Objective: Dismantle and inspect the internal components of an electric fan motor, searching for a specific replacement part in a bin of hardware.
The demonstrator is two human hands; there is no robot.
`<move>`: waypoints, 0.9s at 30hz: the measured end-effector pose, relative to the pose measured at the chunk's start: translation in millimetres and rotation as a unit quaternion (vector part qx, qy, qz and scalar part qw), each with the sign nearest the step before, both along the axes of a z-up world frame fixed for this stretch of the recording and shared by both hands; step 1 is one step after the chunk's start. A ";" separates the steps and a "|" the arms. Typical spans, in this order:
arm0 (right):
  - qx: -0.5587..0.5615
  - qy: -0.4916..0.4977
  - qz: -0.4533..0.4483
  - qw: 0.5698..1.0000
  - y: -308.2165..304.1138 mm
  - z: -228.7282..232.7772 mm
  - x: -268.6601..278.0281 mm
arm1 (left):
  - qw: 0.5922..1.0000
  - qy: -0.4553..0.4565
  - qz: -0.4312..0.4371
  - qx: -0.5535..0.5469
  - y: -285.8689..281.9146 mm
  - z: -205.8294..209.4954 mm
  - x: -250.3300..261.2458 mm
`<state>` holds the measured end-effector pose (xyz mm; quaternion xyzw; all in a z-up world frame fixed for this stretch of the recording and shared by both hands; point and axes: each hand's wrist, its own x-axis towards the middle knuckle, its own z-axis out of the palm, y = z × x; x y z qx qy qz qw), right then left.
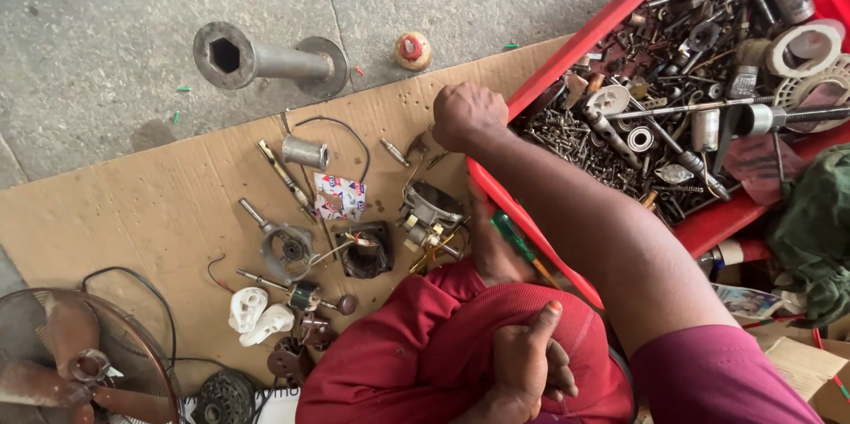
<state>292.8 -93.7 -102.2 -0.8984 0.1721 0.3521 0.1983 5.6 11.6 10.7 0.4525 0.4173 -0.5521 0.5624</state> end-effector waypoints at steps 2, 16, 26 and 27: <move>0.038 -0.013 -0.013 0.999 -7.1 24.4 1.7 | 1.000 -0.002 0.000 -0.004 1.0 -0.5 -0.4; 0.196 -0.362 -0.385 0.826 -273.0 72.6 -112.7 | 0.998 -0.003 -0.030 0.047 -5.1 -8.2 -5.6; -0.115 -0.108 -0.097 0.983 -216.9 17.4 -130.4 | 0.998 -0.007 -0.031 0.063 -8.0 -1.8 0.2; -0.164 -0.047 -0.065 0.983 -194.6 37.7 -128.2 | 0.998 -0.004 -0.030 0.062 -9.6 -0.8 0.7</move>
